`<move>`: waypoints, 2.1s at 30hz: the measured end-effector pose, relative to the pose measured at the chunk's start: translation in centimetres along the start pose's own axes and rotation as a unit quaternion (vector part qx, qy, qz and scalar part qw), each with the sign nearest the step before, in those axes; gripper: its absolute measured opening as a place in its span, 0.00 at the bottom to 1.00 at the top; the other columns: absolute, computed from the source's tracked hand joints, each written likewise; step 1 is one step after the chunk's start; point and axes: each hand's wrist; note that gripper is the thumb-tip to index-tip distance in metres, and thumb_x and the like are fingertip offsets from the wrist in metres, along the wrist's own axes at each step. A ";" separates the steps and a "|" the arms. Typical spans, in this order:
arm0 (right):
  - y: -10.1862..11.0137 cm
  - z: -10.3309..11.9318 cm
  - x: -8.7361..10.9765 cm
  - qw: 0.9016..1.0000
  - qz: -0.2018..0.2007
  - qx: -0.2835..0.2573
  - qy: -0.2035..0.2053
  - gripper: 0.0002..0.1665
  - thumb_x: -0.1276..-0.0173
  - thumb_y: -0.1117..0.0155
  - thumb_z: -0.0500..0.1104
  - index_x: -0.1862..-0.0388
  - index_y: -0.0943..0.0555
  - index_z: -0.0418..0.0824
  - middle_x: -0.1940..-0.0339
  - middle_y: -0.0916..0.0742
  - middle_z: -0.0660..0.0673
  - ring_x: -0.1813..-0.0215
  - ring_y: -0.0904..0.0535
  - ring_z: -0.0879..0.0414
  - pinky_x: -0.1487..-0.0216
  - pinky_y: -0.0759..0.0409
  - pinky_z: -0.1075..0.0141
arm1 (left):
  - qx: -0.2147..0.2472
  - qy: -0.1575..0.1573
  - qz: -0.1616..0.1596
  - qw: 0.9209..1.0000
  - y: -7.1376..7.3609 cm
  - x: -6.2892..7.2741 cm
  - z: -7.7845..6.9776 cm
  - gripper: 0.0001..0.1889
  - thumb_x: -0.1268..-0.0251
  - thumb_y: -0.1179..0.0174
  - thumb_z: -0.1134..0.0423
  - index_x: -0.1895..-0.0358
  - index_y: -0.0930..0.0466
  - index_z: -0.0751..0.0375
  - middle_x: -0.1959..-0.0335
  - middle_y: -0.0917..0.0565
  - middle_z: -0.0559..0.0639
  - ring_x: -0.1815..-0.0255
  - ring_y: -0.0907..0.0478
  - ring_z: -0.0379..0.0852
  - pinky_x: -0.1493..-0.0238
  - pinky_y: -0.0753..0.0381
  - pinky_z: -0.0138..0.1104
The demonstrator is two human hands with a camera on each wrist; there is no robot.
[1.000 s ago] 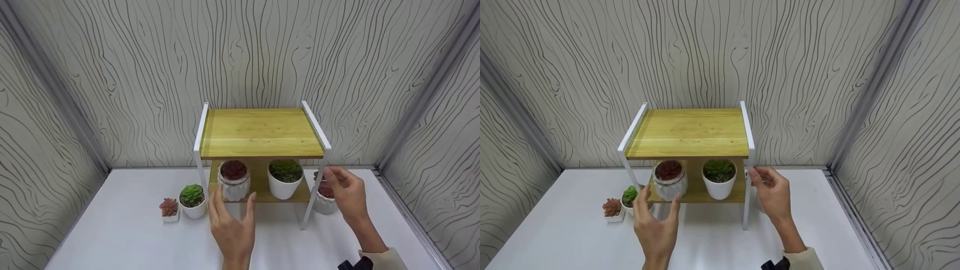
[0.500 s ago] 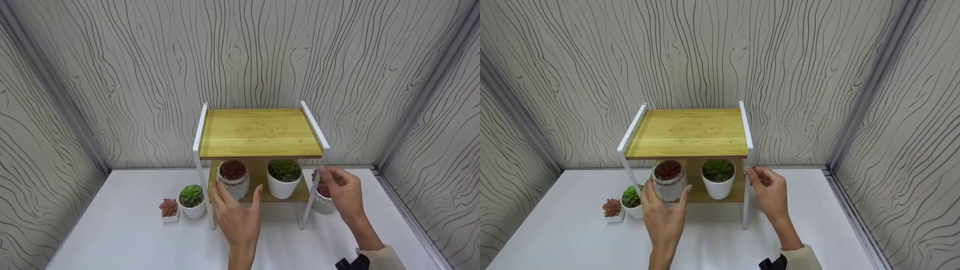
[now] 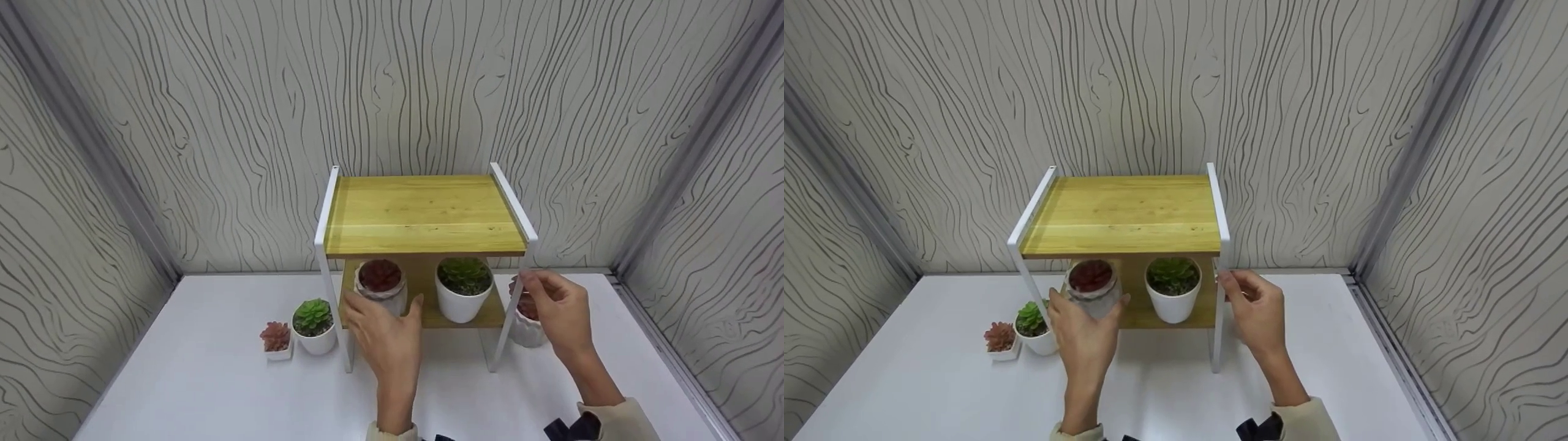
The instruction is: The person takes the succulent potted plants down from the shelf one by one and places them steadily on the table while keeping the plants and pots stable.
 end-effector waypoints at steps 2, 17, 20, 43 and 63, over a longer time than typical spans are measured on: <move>-0.1 0.1 0.0 1.000 -0.002 0.001 -0.002 0.15 0.19 0.38 0.43 0.56 0.12 0.32 0.68 0.08 0.52 0.68 0.09 0.59 0.66 0.10 0.66 | 0.003 0.006 -0.004 1.000 -0.2 -0.4 0.1 0.64 0.53 0.15 0.55 0.21 0.50 0.81 0.22 0.42 0.81 0.21 0.40 0.77 0.28 0.27 0.65; -0.2 -0.4 0.1 1.000 -0.006 0.004 -0.012 0.15 0.18 0.39 0.43 0.55 0.13 0.32 0.68 0.08 0.51 0.69 0.11 0.59 0.66 0.11 0.68 | 0.023 -0.007 -0.035 0.999 -1.5 -3.1 1.0 0.64 0.61 0.12 0.55 0.23 0.44 0.81 0.27 0.31 0.79 0.25 0.31 0.75 0.25 0.28 0.61; -0.3 -0.3 0.1 1.000 -0.007 -0.007 -0.014 0.15 0.19 0.39 0.43 0.55 0.13 0.31 0.68 0.08 0.52 0.69 0.11 0.59 0.66 0.11 0.68 | 0.028 -0.003 -0.042 0.999 -1.8 -3.4 1.2 0.64 0.62 0.12 0.54 0.24 0.43 0.82 0.28 0.29 0.79 0.27 0.28 0.74 0.26 0.26 0.60; -0.4 -0.7 0.1 0.999 -0.011 -0.038 -0.025 0.16 0.19 0.38 0.42 0.55 0.14 0.28 0.67 0.08 0.50 0.68 0.12 0.59 0.65 0.12 0.70 | 0.061 -0.014 -0.085 0.994 -3.3 -3.5 2.7 0.60 0.66 0.12 0.54 0.26 0.35 0.75 0.35 0.20 0.72 0.33 0.22 0.71 0.34 0.21 0.62; -0.5 -0.4 0.3 0.999 -0.015 -0.035 -0.030 0.17 0.19 0.38 0.43 0.55 0.14 0.28 0.67 0.07 0.49 0.68 0.11 0.60 0.64 0.12 0.69 | -0.015 -0.013 -0.093 0.995 -3.6 -3.5 2.9 0.48 0.60 0.19 0.51 0.33 0.27 0.72 0.46 0.15 0.68 0.48 0.14 0.69 0.53 0.14 0.61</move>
Point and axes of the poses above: each hand's wrist, its own x-axis away from the middle knuckle, its own y-axis out of the back of the hand, z = x × y
